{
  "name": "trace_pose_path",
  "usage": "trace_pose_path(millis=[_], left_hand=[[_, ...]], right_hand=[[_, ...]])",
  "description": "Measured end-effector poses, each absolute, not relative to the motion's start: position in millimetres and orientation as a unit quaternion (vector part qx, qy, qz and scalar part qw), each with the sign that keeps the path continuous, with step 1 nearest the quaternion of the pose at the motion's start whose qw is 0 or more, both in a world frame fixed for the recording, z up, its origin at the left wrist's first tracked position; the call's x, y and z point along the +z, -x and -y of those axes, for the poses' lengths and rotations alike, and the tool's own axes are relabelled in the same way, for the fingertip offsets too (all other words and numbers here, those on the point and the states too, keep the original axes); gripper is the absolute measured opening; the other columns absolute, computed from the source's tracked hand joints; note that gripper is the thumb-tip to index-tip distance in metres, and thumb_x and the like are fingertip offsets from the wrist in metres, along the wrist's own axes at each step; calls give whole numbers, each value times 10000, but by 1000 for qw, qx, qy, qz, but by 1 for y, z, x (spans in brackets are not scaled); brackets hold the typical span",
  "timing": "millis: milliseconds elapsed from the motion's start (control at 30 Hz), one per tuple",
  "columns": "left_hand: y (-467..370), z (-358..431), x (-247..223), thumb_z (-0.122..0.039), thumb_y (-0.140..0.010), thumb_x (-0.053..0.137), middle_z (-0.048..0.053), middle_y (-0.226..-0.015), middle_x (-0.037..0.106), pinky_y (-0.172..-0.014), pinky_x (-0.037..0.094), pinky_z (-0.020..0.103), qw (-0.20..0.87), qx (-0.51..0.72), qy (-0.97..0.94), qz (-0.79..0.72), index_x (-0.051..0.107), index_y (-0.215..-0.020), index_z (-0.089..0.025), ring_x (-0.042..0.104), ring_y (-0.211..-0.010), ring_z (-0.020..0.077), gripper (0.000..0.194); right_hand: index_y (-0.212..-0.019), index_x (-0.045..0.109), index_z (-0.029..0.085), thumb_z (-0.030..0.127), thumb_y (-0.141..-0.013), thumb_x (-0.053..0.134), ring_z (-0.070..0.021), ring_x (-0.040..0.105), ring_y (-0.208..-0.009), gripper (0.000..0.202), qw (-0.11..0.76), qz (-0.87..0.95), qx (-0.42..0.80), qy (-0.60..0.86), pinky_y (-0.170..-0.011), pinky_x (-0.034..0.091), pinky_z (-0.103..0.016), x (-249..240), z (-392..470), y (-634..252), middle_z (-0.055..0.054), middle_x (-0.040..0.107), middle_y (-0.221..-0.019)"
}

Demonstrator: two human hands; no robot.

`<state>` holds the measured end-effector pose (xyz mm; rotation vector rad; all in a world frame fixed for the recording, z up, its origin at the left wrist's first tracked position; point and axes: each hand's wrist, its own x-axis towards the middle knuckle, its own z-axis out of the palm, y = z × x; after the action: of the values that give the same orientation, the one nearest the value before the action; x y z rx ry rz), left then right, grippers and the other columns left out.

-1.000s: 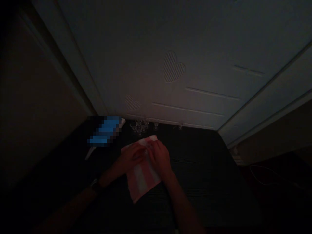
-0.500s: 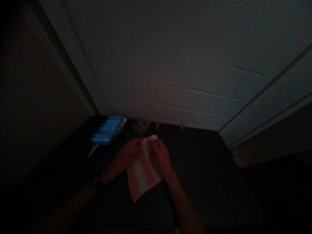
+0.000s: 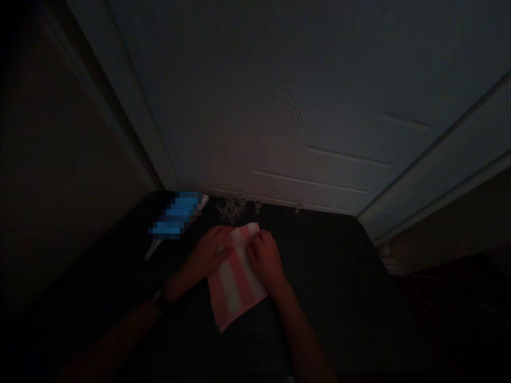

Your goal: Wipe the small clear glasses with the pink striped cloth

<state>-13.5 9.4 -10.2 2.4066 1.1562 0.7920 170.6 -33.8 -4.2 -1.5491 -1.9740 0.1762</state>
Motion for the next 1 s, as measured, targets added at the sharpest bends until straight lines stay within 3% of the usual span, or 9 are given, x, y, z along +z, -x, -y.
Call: trace_pose_path(millis=[233, 367, 500, 600, 800, 1000], left_hand=[[21, -16, -14, -172, -833, 429, 81, -1139, 522, -914, 374, 389, 143, 276, -832, -459, 464, -1146, -174, 464, -1053, 227, 315], [22, -15, -9, -159, -829, 435, 58, -1049, 556, -889, 388, 376, 147, 273, -843, -440, 530, -1040, -189, 488, -985, 218, 233], [21, -13, -4, -150, -832, 432, 56, -1068, 545, -909, 387, 363, 162, 291, -839, -431, 520, -1066, -185, 481, -1009, 205, 253], [20, -11, -2, -153, -838, 427, 57, -1066, 549, -905, 398, 346, 179, 297, -829, -438, 533, -1047, -183, 494, -1008, 197, 237], [18, -9, 0, -186, -867, 399, 30, -1023, 569, -819, 438, 290, 224, 302, -816, -439, 547, -1027, -209, 547, -928, 164, 219], [18, -8, -1, -173, -871, 392, 34, -1006, 571, -854, 422, 303, 213, 283, -837, -417, 575, -984, -201, 531, -941, 166, 217]], right_hand=[[-919, 500, 191, 248, -867, 413, -165, 494, -765, 116, 340, 710, 111, 607, -684, 399, -278, 1, 38, -169, -32, 530, -826], [-934, 489, 196, 203, -837, 430, -153, 496, -772, 114, 385, 696, 119, 595, -679, 389, -260, 5, 40, -170, -27, 532, -847], [-865, 484, 190, 157, -795, 435, -141, 486, -742, 91, 434, 675, 107, 587, -673, 385, -254, 4, 41, -171, -14, 508, -809], [-918, 480, 184, 171, -813, 421, -130, 487, -707, 121, 458, 670, 108, 574, -654, 386, -246, 4, 43, -170, -8, 503, -801], [-1048, 467, 194, 222, -876, 373, -128, 512, -709, 198, 415, 698, 120, 572, -626, 393, -234, 8, 46, -167, -23, 517, -860], [-1072, 485, 215, 218, -877, 376, -143, 541, -771, 223, 359, 731, 122, 568, -657, 404, -240, 8, 44, -165, -34, 542, -950]])
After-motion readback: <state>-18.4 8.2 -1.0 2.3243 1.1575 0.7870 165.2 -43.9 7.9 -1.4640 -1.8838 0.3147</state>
